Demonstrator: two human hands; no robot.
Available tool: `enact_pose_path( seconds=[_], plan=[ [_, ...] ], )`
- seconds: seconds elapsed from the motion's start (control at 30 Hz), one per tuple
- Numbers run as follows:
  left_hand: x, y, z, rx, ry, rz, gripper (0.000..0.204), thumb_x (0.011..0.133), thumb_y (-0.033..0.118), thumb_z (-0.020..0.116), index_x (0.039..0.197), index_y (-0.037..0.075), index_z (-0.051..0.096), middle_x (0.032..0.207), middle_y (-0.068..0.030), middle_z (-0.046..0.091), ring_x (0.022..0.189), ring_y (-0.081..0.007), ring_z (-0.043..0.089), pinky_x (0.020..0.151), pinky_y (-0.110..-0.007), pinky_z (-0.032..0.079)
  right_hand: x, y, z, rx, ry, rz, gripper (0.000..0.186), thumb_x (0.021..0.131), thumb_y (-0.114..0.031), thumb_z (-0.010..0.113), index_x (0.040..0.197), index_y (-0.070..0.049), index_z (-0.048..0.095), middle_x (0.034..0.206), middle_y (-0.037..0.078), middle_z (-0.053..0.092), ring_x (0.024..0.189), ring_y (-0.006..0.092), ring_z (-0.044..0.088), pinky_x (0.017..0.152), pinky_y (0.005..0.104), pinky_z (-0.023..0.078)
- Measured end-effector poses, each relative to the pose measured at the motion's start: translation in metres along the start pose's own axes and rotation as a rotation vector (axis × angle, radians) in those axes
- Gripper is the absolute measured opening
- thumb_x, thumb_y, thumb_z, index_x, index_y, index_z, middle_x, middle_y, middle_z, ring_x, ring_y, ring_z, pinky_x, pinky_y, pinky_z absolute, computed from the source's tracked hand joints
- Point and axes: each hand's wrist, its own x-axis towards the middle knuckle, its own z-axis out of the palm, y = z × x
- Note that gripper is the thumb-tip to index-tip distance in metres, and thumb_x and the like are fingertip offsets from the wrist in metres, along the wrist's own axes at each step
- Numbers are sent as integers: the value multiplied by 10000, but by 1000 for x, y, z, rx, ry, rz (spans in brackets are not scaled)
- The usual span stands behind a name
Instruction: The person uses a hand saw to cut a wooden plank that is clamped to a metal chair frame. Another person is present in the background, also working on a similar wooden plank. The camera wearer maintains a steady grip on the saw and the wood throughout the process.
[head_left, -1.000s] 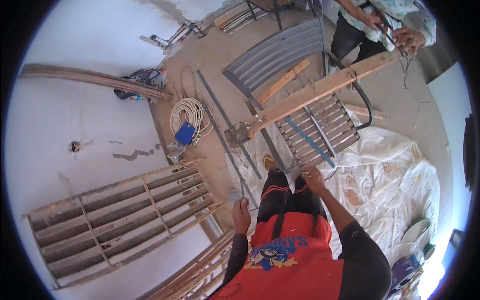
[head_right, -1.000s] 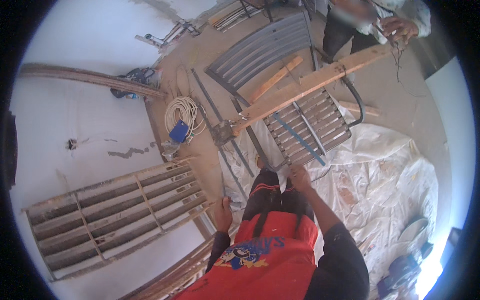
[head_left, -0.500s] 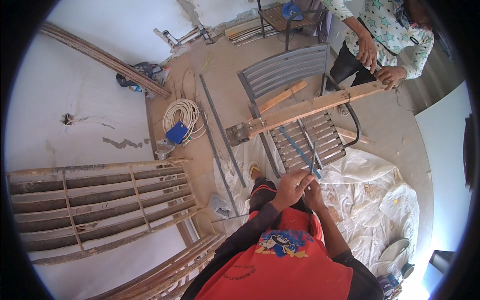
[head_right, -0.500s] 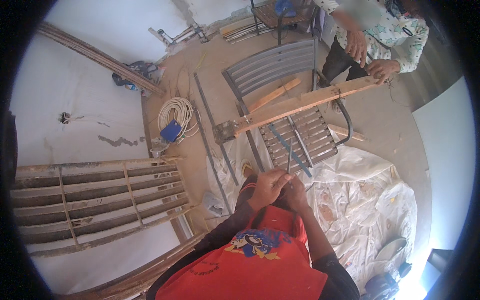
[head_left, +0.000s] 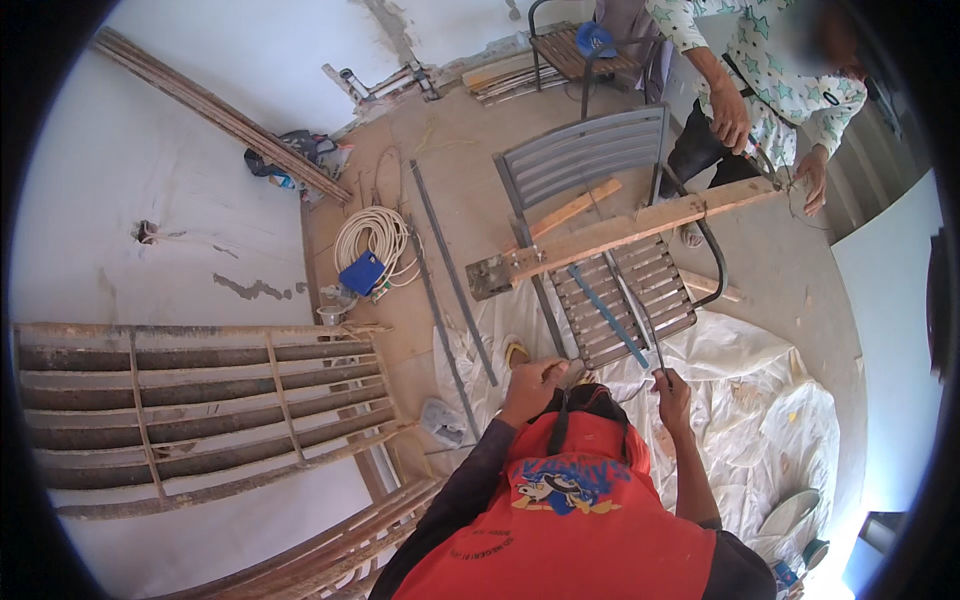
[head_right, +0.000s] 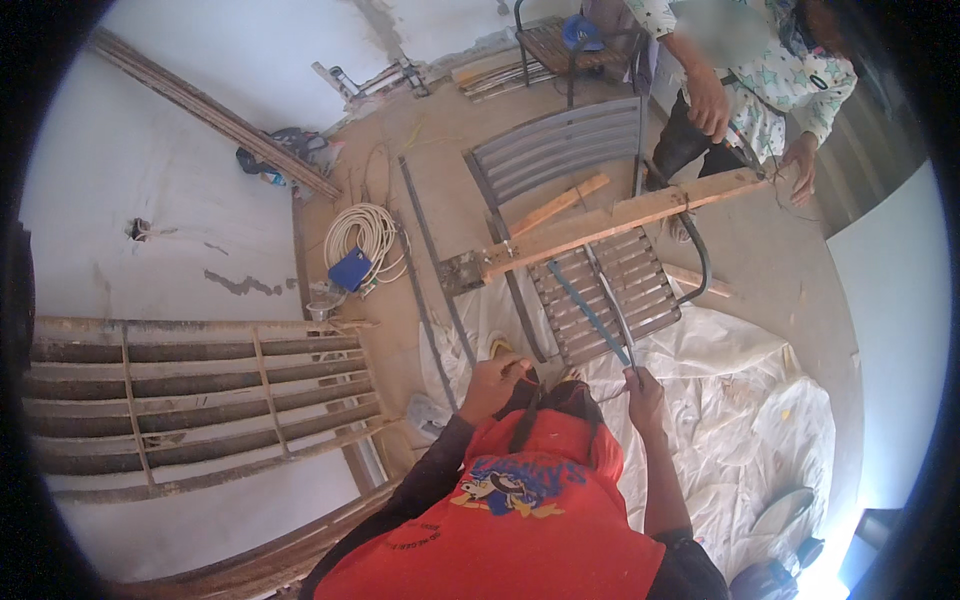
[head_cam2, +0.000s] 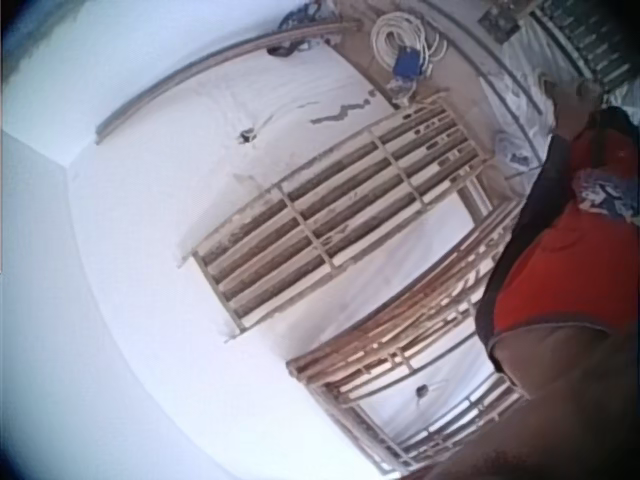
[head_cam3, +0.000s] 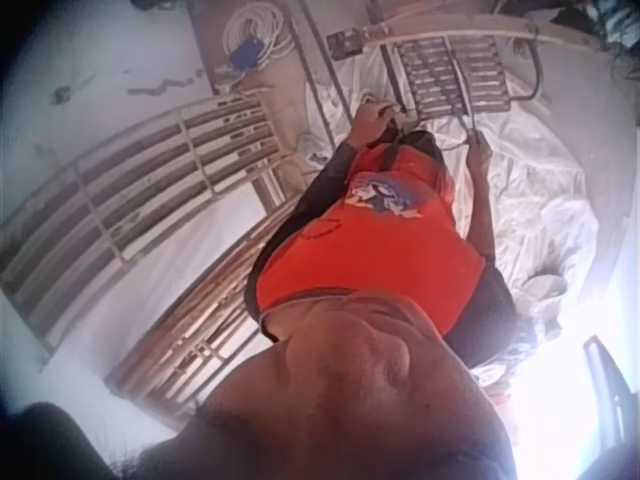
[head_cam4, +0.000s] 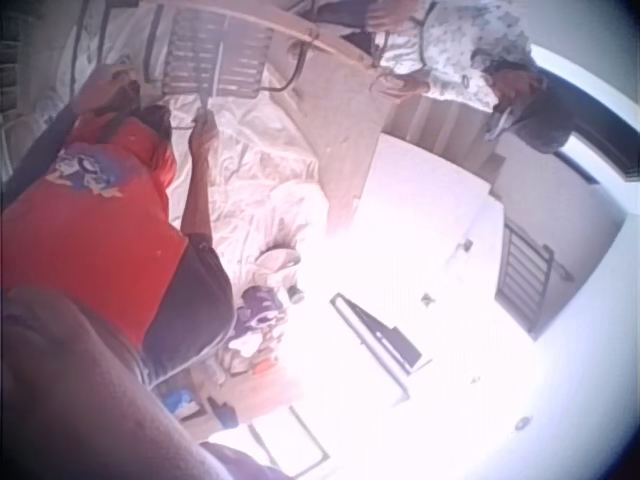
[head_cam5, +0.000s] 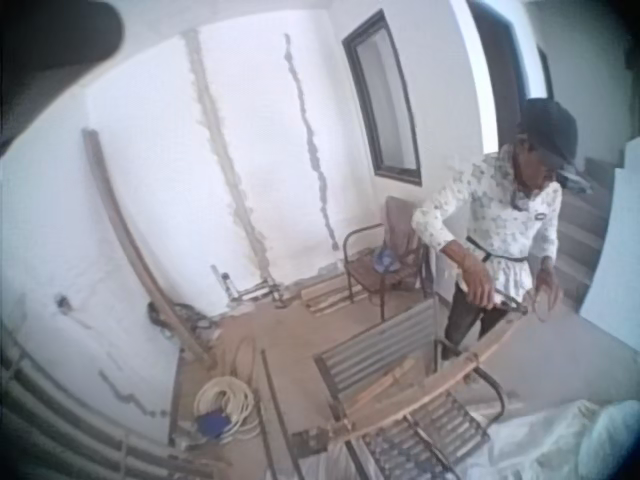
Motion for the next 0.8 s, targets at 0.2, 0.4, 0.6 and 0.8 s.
enact_pose_path(
  seconds=[0.2,0.4,0.6,0.8],
  plan=[
    [4,-26,-29,10,161,-74,277,862,228,569,1035,13,603,811,-150,649,764,-252,645,685,-321,483,6,30,26,163,-29,83,293,891,-248,445,899,-3,607,617,75,597,499,120,502,496,276,382],
    [45,-95,-81,-114,234,-228,405,840,221,608,1162,-4,510,958,-144,642,882,-230,625,776,-316,475,9,-4,38,147,-52,214,292,885,-243,450,898,-7,622,622,77,618,447,100,477,456,263,373],
    [120,-204,-137,15,239,-307,480,828,293,633,1184,5,489,992,-145,614,871,-198,595,758,-312,470,14,-21,62,55,95,236,297,883,-229,462,901,5,644,625,84,626,421,104,469,421,255,375],
    [162,-274,-137,-291,-78,-519,622,803,262,663,1287,-3,375,995,-111,606,852,-192,577,761,-296,450,9,24,117,263,200,397,283,871,-234,481,896,10,622,664,106,625,459,141,542,399,253,425]
  ],
)
